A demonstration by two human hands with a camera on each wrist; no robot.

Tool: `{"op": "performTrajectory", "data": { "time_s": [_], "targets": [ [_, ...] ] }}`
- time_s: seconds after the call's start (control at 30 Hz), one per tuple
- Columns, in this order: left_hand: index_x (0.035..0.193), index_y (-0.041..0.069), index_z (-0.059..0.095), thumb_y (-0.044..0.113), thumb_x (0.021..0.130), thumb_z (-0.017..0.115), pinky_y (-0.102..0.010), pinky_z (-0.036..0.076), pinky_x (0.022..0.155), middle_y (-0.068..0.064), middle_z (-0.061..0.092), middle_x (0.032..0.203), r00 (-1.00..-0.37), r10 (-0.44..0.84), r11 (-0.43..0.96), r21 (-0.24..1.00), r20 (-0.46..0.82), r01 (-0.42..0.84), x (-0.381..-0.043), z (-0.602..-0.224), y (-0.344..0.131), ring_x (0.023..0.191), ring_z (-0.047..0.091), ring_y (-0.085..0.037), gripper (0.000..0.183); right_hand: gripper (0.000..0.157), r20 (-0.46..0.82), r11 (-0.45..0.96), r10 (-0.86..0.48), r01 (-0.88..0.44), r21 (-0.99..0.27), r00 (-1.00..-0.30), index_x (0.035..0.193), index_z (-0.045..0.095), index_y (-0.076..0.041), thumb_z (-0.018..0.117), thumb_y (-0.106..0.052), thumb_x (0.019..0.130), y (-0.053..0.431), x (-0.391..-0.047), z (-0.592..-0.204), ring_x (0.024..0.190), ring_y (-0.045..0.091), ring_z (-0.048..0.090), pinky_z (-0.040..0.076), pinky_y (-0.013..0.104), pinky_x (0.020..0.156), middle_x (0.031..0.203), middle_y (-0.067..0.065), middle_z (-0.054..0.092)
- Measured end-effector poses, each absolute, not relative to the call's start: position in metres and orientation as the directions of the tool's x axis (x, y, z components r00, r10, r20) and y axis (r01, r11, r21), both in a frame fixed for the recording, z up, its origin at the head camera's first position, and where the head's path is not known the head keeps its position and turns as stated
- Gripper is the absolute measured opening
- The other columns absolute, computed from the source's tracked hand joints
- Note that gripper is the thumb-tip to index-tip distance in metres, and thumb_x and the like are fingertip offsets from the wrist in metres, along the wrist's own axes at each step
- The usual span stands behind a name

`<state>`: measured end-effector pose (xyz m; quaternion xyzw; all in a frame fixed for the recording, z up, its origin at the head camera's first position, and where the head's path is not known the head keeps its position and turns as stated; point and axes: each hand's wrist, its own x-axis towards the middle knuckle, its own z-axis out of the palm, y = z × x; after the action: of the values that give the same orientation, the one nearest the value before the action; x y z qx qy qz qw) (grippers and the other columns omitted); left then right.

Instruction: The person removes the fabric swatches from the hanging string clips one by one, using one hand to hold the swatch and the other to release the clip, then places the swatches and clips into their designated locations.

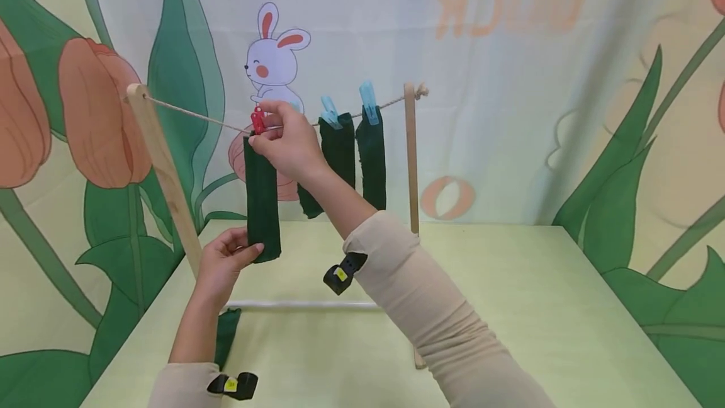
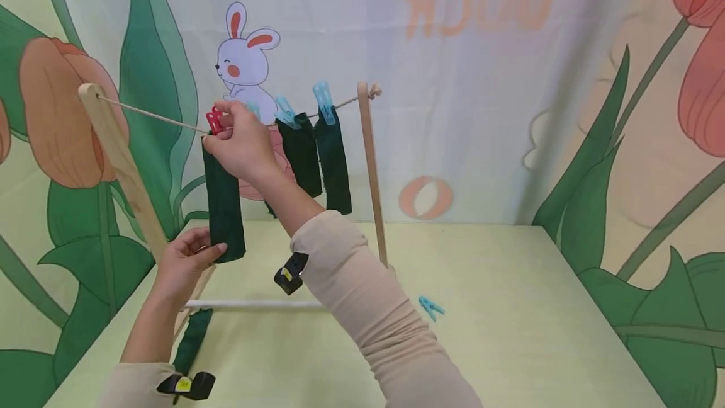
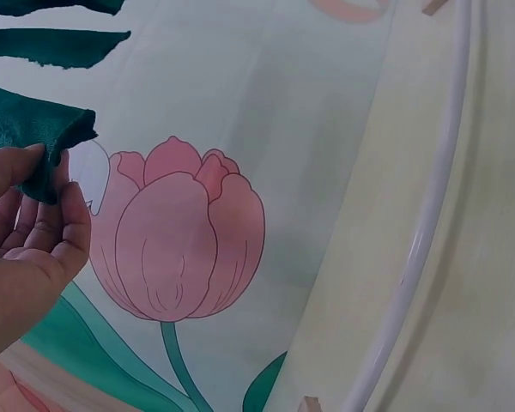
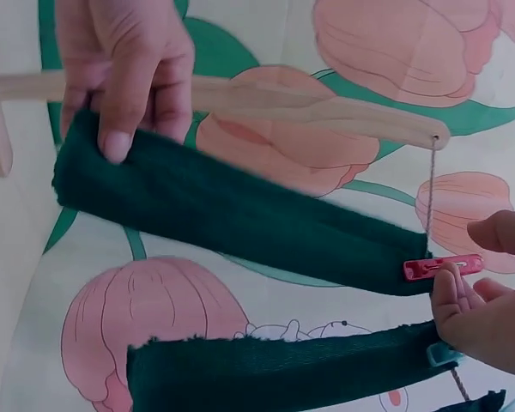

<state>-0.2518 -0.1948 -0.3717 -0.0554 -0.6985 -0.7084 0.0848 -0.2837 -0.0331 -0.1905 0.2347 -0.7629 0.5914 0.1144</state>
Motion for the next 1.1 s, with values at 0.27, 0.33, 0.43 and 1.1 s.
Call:
{"op": "performTrajectory", "data": {
  "time_s": [0.27,0.33,0.43,1.1],
  "targets": [
    [0.113,-0.004,0.057,0.006,0.086,0.066,-0.023,0.050,0.077,-0.003,0.062,0.091,-0.981,-0.044,0.026,0.982,0.189,0.188,-0.246,-0.375,-0.196,0.084,0.057,-0.014,0.030,0.053,0.462,0.300,-0.155,-0.487,-0.820,-0.873,0.136,0.044,-0.003,0.064,-0.010,0.088,-0.038,-0.282,-0.192,0.081,0.013,0.055,0.049,0.015,0.064,0.095,0.006,0.058],
    [0.112,-0.002,0.058,0.008,0.086,0.067,-0.023,0.050,0.078,-0.002,0.061,0.091,-0.982,-0.042,0.031,0.983,0.185,0.183,-0.245,-0.375,-0.197,0.085,0.057,-0.014,0.029,0.052,0.460,0.300,-0.145,-0.482,-0.823,-0.876,0.135,0.045,-0.002,0.064,-0.010,0.088,-0.038,-0.281,-0.192,0.079,0.014,0.055,0.050,0.016,0.063,0.091,0.005,0.058],
    [0.109,0.003,0.060,0.009,0.086,0.067,-0.023,0.050,0.078,-0.001,0.060,0.090,-0.983,-0.047,0.034,0.983,0.180,0.178,-0.245,-0.375,-0.198,0.085,0.057,-0.015,0.024,0.045,0.458,0.301,-0.151,-0.482,-0.823,-0.876,0.130,0.051,-0.002,0.064,-0.010,0.088,-0.038,-0.280,-0.192,0.078,0.014,0.055,0.050,0.017,0.062,0.088,0.006,0.059],
    [0.109,0.003,0.060,0.011,0.086,0.067,-0.023,0.049,0.079,-0.001,0.061,0.090,-0.984,-0.048,0.029,0.985,0.173,0.172,-0.239,-0.372,-0.201,0.087,0.057,-0.015,0.025,0.036,0.571,0.326,-0.147,-0.585,-0.743,-0.808,0.119,0.063,-0.005,0.070,-0.013,0.084,-0.036,-0.278,-0.199,0.081,0.012,0.059,0.050,0.017,0.061,0.101,0.006,0.064]
  ]
}}
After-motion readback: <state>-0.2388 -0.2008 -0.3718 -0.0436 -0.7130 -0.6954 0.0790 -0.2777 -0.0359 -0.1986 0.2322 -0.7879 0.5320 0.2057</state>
